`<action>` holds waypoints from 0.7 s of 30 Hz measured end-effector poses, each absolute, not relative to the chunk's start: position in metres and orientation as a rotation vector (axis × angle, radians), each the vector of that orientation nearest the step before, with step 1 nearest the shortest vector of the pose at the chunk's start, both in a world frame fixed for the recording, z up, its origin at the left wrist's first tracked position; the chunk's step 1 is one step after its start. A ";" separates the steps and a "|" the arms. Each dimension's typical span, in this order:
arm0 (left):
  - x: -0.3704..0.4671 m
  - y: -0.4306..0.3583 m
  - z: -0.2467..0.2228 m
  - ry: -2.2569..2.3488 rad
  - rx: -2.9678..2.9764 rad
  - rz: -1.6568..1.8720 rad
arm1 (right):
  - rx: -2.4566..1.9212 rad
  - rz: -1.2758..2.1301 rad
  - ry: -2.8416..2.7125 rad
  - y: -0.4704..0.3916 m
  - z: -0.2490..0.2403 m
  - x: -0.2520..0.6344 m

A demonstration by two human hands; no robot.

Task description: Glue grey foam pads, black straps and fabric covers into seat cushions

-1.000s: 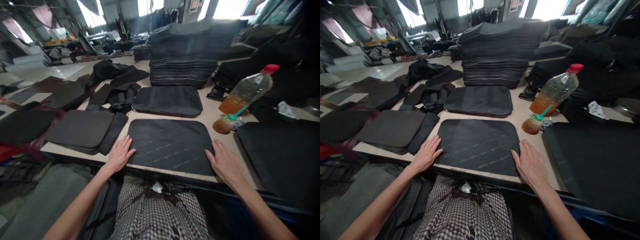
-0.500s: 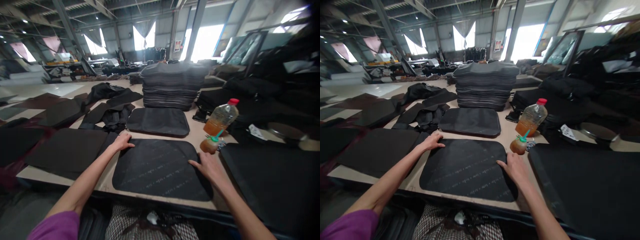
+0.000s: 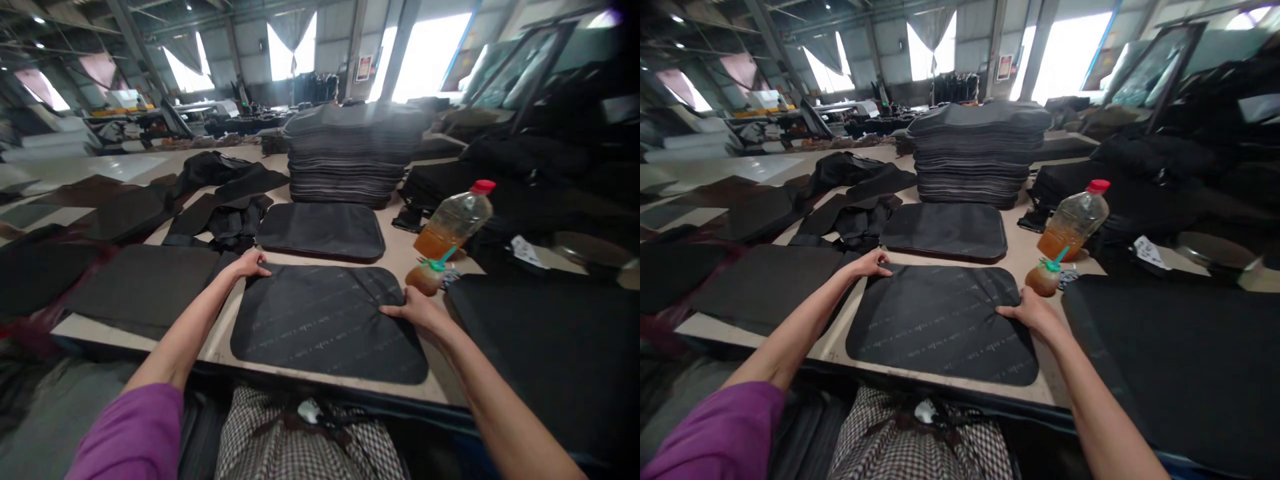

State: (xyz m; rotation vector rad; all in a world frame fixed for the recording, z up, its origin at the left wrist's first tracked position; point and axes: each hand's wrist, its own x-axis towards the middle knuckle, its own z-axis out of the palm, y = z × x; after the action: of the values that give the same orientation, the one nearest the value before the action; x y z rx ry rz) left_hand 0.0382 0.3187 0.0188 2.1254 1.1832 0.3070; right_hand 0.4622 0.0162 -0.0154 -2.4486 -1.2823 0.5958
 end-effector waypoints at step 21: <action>0.034 0.312 0.009 1.267 1.658 0.545 | -2.230 0.562 -0.998 -0.001 -0.034 0.472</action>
State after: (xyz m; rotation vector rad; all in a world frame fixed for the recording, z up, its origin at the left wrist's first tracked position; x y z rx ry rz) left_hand 0.0345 0.3123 0.0095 1.6580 1.2668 0.5453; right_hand 0.4717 -0.0006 -0.0337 -2.2300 -0.9981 0.5622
